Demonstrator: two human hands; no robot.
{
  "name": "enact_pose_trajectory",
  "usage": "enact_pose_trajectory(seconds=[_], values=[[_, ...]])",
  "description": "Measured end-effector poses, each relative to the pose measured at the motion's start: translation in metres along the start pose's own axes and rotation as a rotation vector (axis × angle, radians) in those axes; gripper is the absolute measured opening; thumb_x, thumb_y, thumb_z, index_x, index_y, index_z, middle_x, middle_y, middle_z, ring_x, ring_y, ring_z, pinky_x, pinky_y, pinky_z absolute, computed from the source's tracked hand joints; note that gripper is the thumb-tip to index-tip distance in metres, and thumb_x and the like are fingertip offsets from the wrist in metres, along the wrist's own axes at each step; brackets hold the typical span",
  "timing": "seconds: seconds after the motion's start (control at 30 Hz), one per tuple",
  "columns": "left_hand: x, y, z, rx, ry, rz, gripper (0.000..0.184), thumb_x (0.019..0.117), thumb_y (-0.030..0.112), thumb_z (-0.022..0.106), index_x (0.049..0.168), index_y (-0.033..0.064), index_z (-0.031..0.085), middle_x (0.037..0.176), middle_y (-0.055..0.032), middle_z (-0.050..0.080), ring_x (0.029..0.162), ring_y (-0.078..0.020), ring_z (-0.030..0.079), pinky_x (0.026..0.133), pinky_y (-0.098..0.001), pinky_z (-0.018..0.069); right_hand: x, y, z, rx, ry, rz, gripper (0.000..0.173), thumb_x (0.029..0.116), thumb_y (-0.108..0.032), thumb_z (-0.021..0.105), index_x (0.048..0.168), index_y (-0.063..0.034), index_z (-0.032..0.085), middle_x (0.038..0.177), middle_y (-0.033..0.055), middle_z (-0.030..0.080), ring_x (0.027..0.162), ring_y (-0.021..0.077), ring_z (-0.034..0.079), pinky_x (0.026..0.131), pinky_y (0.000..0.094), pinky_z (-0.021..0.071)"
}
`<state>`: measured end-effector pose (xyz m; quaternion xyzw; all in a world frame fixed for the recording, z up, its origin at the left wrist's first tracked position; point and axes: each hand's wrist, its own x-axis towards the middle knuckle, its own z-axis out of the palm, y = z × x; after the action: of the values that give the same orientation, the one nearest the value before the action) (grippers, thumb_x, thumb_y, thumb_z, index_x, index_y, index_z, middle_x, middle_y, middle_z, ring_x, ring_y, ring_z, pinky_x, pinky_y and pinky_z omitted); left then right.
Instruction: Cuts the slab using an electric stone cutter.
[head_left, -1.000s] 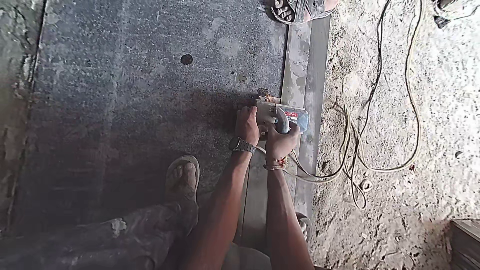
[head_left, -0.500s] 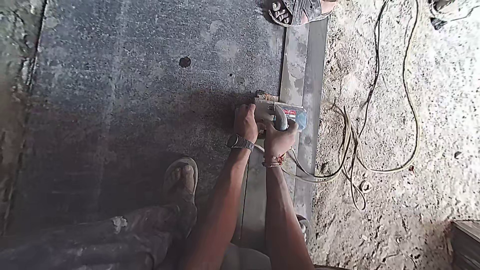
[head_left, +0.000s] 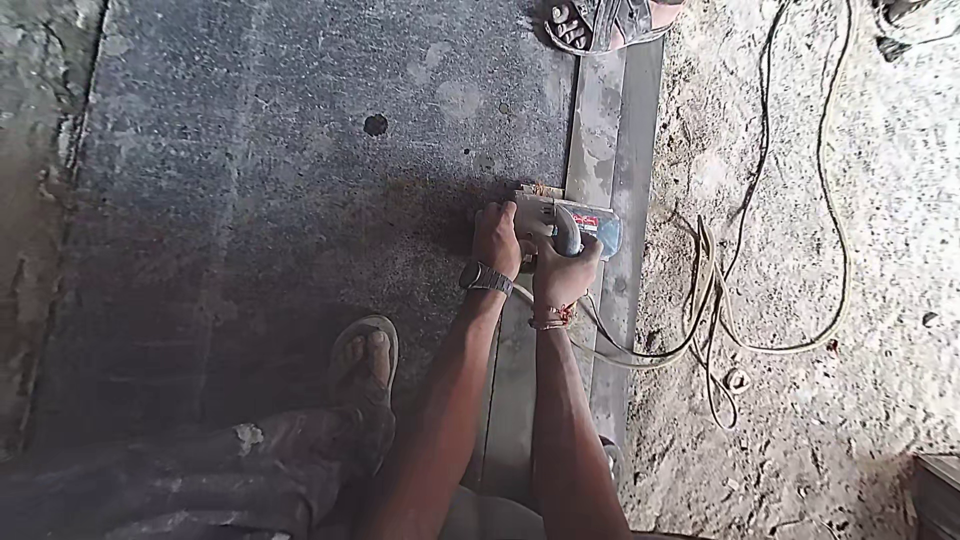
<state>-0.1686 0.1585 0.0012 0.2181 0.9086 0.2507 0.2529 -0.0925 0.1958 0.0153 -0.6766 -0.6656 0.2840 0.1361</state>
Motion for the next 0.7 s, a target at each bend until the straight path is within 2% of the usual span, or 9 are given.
enact_pose_trajectory(seconds=[0.1, 0.3, 0.57, 0.7], values=[[0.002, 0.001, 0.000, 0.005, 0.012, -0.002, 0.060, 0.0768, 0.014, 0.088, 0.130, 0.0013, 0.065, 0.126, -0.0247, 0.063, 0.124, -0.0412, 0.058, 0.106, -0.0497, 0.0467, 0.001, -0.002, 0.001, -0.002, 0.009, -0.008, 0.051, 0.0796, -0.032, 0.085, 0.119, -0.0126, 0.059, 0.080, 0.0096, 0.068, 0.074, 0.0306, 0.068, 0.065, 0.0516, 0.0511], [0.007, 0.004, -0.002, 0.014, 0.009, -0.001, 0.052, 0.0803, 0.009, 0.084, 0.128, 0.0015, 0.065, 0.124, -0.0242, 0.064, 0.122, -0.0406, 0.058, 0.106, -0.0495, 0.0465, 0.003, -0.008, 0.001, -0.007, 0.005, 0.007, 0.053, 0.0797, -0.034, 0.085, 0.121, -0.0127, 0.059, 0.082, 0.0104, 0.068, 0.076, 0.0314, 0.068, 0.067, 0.0522, 0.0515], [0.014, 0.004, -0.002, 0.016, 0.009, 0.004, 0.052, 0.0814, 0.009, 0.082, 0.130, 0.0019, 0.064, 0.124, -0.0239, 0.064, 0.122, -0.0396, 0.059, 0.107, -0.0491, 0.0454, 0.008, -0.013, 0.003, -0.001, -0.009, 0.008, 0.052, 0.0808, -0.034, 0.084, 0.121, -0.0130, 0.059, 0.083, 0.0106, 0.068, 0.077, 0.0316, 0.068, 0.067, 0.0526, 0.0513], [0.007, 0.004, -0.003, -0.029, 0.076, 0.065, 0.046, 0.0827, 0.002, 0.081, 0.125, 0.0006, 0.065, 0.121, -0.0258, 0.063, 0.118, -0.0429, 0.060, 0.101, -0.0526, 0.0498, 0.009, -0.016, 0.002, 0.013, -0.007, 0.011, 0.052, 0.0810, -0.035, 0.083, 0.122, -0.0126, 0.058, 0.084, 0.0107, 0.068, 0.076, 0.0319, 0.067, 0.067, 0.0528, 0.0511]])
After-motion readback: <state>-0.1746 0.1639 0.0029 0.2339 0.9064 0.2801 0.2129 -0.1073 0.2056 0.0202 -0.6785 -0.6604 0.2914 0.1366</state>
